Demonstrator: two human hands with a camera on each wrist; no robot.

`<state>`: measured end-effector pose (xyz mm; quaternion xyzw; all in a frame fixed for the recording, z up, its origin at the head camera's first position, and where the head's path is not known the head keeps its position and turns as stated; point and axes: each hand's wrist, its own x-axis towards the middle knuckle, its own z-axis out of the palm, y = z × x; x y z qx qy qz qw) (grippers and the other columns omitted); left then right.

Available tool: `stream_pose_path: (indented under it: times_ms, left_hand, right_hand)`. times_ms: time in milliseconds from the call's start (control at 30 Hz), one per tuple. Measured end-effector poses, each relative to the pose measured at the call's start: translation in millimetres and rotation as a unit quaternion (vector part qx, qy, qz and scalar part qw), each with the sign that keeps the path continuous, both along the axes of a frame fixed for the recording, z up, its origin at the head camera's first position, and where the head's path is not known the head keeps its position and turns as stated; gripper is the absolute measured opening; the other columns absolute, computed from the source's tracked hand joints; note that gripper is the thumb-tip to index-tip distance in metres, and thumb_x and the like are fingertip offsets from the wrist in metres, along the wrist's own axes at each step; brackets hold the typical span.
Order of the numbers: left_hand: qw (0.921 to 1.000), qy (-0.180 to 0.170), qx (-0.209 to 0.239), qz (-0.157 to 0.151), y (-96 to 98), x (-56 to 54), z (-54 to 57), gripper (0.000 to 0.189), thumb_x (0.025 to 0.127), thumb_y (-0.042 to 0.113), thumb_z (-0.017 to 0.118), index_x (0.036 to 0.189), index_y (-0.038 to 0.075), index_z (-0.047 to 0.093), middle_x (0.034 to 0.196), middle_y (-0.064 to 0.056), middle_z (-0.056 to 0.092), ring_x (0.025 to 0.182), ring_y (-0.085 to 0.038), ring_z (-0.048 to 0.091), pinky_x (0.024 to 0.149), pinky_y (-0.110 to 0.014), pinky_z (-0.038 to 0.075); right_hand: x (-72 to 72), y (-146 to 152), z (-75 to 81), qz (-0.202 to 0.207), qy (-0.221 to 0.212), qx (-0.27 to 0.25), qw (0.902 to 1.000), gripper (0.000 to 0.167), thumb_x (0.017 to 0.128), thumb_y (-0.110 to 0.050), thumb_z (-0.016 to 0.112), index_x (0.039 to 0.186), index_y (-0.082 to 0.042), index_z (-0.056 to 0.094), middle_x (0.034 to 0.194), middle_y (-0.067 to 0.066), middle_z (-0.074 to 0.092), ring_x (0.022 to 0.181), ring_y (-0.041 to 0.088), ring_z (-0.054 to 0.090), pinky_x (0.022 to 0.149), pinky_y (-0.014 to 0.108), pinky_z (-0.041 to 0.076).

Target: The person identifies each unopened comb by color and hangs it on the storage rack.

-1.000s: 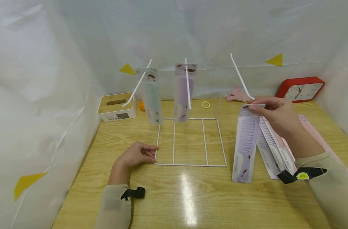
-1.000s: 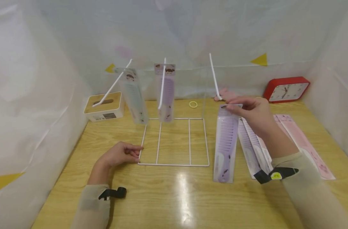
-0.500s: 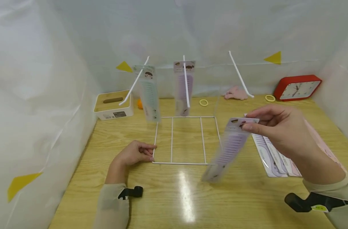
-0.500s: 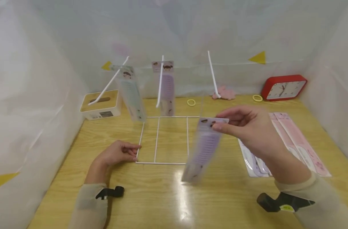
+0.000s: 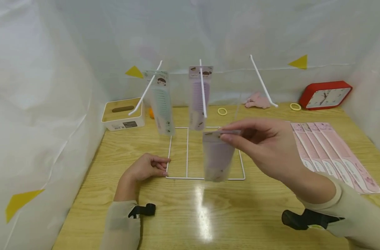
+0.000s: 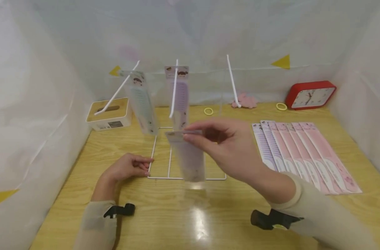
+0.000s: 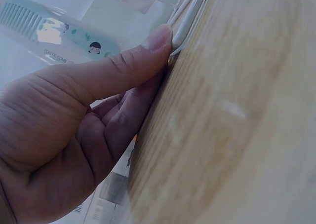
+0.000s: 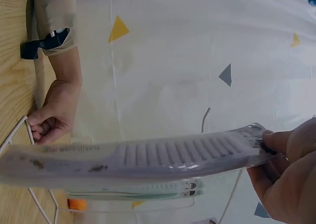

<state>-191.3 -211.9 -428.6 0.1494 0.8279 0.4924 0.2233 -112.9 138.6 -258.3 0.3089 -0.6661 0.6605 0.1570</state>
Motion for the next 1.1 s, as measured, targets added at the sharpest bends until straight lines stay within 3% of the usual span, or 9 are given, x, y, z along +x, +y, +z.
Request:
stream_pose_path:
  times_ms: [167,367,533,667,800,900,1100]
  left_hand:
    - [1.0,0.003,0.002,-0.003,-0.4,-0.2,-1.4,0.049,0.084,0.0,0.078,0.13,-0.006,0.063,0.101,-0.02,0.072,0.086,-0.012,0.069,0.074,-0.02,0.056]
    - [0.9999,0.006,0.007,-0.006,0.6,0.1,-0.9,0.049,0.083,0.0,0.078,0.13,-0.006,0.063,0.101,-0.021,0.072,0.085,-0.011,0.07,0.074,-0.019,0.056]
    - [1.0,0.004,0.007,-0.002,0.6,-0.1,-0.9,0.049,0.083,0.0,0.078,0.129,-0.007,0.063,0.101,-0.021,0.072,0.084,-0.009,0.069,0.074,-0.019,0.056]
    - [1.0,0.002,0.005,0.002,0.5,0.7,0.6,0.049,0.083,0.0,0.079,0.129,-0.006,0.064,0.101,-0.02,0.072,0.083,-0.01,0.069,0.074,-0.02,0.056]
    - [1.0,-0.001,0.008,0.005,0.4,0.9,0.0,0.048,0.083,-0.001,0.078,0.129,-0.007,0.064,0.101,-0.02,0.072,0.083,-0.009,0.069,0.074,-0.019,0.056]
    - [0.9999,-0.002,0.007,0.007,0.1,0.7,-0.6,0.048,0.083,-0.001,0.078,0.128,-0.007,0.064,0.101,-0.02,0.072,0.083,-0.009,0.069,0.074,-0.019,0.056]
    - [1.0,-0.004,-0.002,0.009,0.6,0.2,-0.8,0.048,0.083,0.002,0.079,0.128,-0.005,0.065,0.1,-0.017,0.073,0.085,-0.011,0.069,0.074,-0.02,0.056]
  right_hand:
    - [-11.9,-14.7,3.2,-0.019,0.011,0.016,0.9996,0.016,0.078,0.012,0.078,0.094,0.008,0.075,0.089,-0.003,0.076,0.069,0.007,0.068,0.06,0.018,0.053]
    - [-26.8,-23.4,9.7,-0.024,0.001,0.014,0.9996,0.018,0.081,0.013,0.074,0.098,0.007,0.075,0.079,-0.001,0.073,0.054,0.005,0.05,0.048,0.021,0.037]
    - [-27.2,-28.6,11.3,-0.011,-0.017,0.016,0.9997,0.019,0.084,0.015,0.07,0.102,0.011,0.073,0.091,-0.002,0.075,0.065,0.005,0.059,0.056,0.019,0.046]
    - [-27.9,-28.6,12.7,-0.009,-0.029,0.03,0.9991,0.019,0.086,0.012,0.07,0.105,0.01,0.072,0.091,-0.003,0.075,0.066,0.006,0.061,0.059,0.019,0.048]
    - [-32.3,-25.4,14.7,-0.01,-0.066,0.045,0.9968,0.017,0.091,0.003,0.069,0.107,0.002,0.075,0.097,-0.002,0.075,0.081,0.008,0.072,0.075,0.022,0.058]
    - [-35.8,-24.5,15.4,-0.019,-0.097,0.053,0.9937,0.017,0.094,-0.005,0.068,0.109,-0.004,0.076,0.105,-0.001,0.074,0.091,0.01,0.073,0.083,0.024,0.058]
    - [-45.0,-29.2,16.0,-0.069,-0.099,0.069,0.9903,0.023,0.093,-0.012,0.071,0.112,0.0,0.074,0.099,-0.003,0.073,0.086,0.007,0.07,0.077,0.02,0.056]
